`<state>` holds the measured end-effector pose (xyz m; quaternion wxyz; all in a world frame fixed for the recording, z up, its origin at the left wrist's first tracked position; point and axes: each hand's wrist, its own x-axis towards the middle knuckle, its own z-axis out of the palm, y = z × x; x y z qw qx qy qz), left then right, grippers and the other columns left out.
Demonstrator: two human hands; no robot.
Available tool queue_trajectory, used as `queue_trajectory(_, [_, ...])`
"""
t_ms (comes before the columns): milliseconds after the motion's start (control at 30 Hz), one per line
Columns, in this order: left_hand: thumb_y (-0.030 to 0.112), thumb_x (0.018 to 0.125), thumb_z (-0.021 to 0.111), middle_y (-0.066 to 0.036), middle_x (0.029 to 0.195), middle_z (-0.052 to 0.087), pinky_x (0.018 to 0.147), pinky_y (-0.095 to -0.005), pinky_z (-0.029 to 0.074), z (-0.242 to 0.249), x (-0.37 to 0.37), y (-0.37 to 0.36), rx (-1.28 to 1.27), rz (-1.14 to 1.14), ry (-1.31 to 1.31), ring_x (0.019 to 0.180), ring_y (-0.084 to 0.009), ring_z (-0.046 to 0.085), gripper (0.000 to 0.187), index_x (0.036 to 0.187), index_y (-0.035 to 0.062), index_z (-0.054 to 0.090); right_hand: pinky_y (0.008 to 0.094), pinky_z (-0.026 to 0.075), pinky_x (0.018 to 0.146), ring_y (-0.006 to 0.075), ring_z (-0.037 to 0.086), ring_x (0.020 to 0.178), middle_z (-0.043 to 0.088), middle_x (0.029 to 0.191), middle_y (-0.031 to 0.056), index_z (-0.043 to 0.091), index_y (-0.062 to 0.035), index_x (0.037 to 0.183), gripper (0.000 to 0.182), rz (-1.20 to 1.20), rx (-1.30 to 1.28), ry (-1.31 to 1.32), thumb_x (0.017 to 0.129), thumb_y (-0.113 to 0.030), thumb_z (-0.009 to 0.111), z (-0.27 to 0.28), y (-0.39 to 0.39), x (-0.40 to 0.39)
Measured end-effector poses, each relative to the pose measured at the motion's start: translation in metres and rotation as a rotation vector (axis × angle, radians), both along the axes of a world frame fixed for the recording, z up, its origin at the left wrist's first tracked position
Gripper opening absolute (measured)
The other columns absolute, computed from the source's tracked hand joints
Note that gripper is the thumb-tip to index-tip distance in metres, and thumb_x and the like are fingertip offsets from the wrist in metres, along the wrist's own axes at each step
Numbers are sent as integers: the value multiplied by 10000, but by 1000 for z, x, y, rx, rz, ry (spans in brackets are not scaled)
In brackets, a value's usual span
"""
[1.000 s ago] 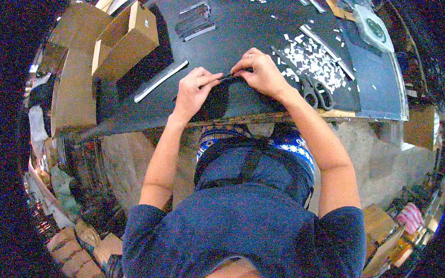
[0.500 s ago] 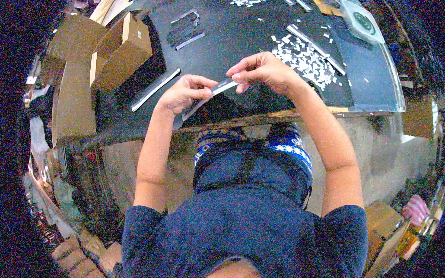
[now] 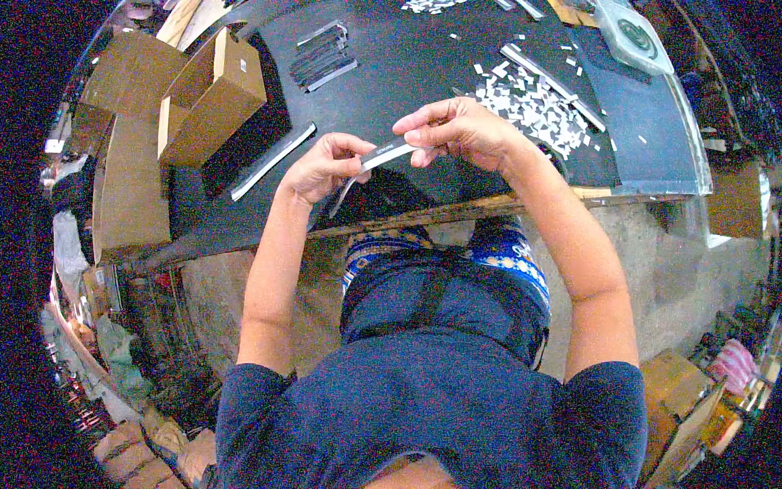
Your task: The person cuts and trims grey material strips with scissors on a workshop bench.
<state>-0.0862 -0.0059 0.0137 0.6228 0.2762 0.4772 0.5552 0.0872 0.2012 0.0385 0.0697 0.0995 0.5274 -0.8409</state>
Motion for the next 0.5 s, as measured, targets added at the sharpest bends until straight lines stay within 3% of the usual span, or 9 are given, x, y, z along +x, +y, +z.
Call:
queue_trajectory(100, [133,740,800,-61,829,682,673,-272,505,1,9,0,57,64,-82,680,-150,614,358,1049,-2,679,213,504,591,128,663,647,684,786,54,683,-31,1020,205,-38,-74,-42,824,-84,711,6,-6,3])
queue_trajectory(167, [86,775,764,-53,792,672,651,-224,509,0,12,-1,146,132,-142,695,-115,623,366,1114,-3,658,223,517,599,134,664,649,683,785,59,681,-26,1015,201,-52,-113,-41,823,-79,711,3,-8,3])
queue_trajectory(300, [67,775,756,-36,772,661,650,-221,501,-3,10,-5,156,147,-126,698,-99,615,396,1148,-3,644,253,553,632,152,673,652,684,781,78,677,4,999,196,-105,-100,-67,821,-72,712,5,-12,3])
queue_trajectory(367, [49,767,749,-24,776,660,663,-210,489,10,6,-4,57,58,199,711,-80,609,444,1190,-8,623,254,555,636,156,678,653,687,782,85,678,14,998,199,-80,46,-54,821,-72,712,3,-11,3])
queue_trajectory(433, [40,761,747,-16,772,657,673,-208,486,24,7,-3,22,5,255,713,-73,606,452,1192,-14,621,254,559,650,165,690,658,695,789,103,679,34,998,206,-17,252,-3,820,-66,710,2,-10,3])
queue_trajectory(500, [59,752,763,-20,790,667,714,-216,490,26,2,-4,-26,-85,294,741,-76,616,463,1184,-31,623,252,558,649,164,690,661,697,792,104,678,35,1003,212,3,271,4,818,-65,710,1,-11,0])
